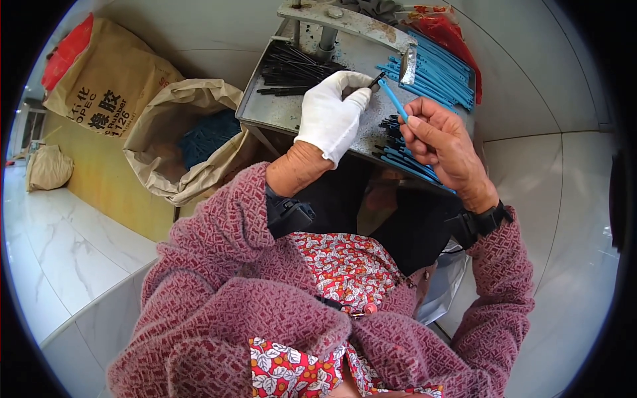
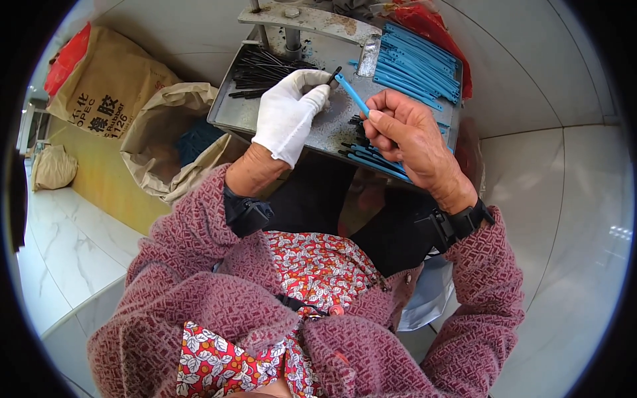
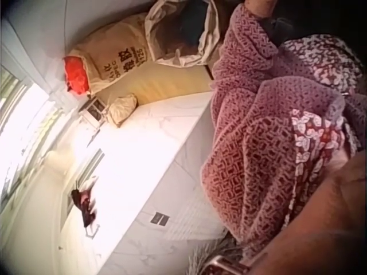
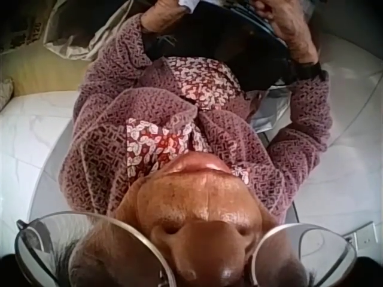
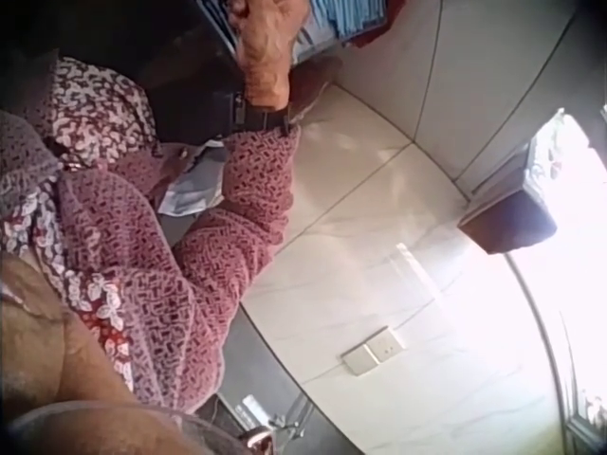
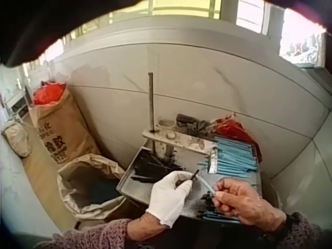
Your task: The person picks up a black rod and a blue tube, inserts the rod into the tube, and places the assembled piece onto a pile. After repeating this process, the person gathers the assembled pieces and drops them into a white bag.
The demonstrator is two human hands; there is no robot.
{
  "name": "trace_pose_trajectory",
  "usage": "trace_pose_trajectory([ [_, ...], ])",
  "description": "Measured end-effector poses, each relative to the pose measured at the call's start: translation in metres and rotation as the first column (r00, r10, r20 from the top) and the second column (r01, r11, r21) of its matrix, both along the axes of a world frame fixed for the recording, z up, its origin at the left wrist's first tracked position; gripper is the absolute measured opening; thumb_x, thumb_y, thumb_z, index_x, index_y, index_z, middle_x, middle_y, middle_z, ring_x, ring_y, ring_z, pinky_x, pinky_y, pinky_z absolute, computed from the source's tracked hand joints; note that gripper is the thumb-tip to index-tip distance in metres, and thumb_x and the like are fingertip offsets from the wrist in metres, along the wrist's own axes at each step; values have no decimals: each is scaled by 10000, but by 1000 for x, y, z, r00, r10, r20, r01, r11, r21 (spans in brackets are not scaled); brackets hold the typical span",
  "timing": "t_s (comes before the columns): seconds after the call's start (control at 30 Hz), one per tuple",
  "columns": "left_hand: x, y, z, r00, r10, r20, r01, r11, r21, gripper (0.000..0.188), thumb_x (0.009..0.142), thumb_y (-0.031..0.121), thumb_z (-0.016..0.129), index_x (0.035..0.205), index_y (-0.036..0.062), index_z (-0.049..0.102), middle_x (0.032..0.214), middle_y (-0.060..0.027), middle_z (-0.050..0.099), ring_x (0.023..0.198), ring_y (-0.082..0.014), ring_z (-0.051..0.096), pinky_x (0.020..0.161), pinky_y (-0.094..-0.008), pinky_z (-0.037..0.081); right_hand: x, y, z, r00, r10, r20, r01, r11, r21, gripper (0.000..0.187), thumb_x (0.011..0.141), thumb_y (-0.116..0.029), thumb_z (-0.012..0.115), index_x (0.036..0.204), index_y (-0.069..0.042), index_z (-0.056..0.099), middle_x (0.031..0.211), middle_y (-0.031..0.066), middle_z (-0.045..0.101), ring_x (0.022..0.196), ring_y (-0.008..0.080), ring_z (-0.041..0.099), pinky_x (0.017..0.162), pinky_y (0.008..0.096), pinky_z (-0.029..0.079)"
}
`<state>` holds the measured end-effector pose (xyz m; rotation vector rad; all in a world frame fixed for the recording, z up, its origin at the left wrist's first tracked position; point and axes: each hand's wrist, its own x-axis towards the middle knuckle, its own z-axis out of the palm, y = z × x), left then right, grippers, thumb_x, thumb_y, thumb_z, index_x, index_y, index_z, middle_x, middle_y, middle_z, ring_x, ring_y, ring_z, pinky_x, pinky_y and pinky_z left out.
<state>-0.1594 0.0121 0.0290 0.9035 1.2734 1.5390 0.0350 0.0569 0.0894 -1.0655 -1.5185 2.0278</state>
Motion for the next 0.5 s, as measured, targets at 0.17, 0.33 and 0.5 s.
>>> trace_pose_trajectory([
  [0.17, 11, 1, 6, 996, 60, -69, -56, 997, 62, 231, 1014, 184, 587, 961, -22, 677, 801, -45, 672, 729, -104, 592, 683, -272, 490, 1, 1, 6, 998, -10, 59, 8, 999, 37, 133, 1030, -151, 573, 1103, -40, 574, 798, -41, 550, 588, -1, 388, 481, 144, 279],
  [0.33, 29, 16, 4, 995, 87, -55, -83, 994, 73, 387, 1066, 292, 513, 848, -5, 635, 718, 0, 575, 670, -71, 485, 611, -265, 417, 5, 7, 13, 987, -3, 159, -13, 995, 102, 163, 1030, -160, 580, 1041, -15, 652, 736, -54, 552, 556, -5, 377, 470, 148, 276],
  [0.5, 35, 26, 1, 991, 116, -58, -111, 990, 89, 421, 1066, 313, 513, 822, -14, 618, 690, 10, 522, 657, -76, 437, 580, -281, 382, 8, 10, 22, 973, -24, 228, -16, 985, 171, 206, 1030, -171, 583, 994, 0, 691, 697, -59, 549, 535, -8, 366, 460, 153, 268],
])
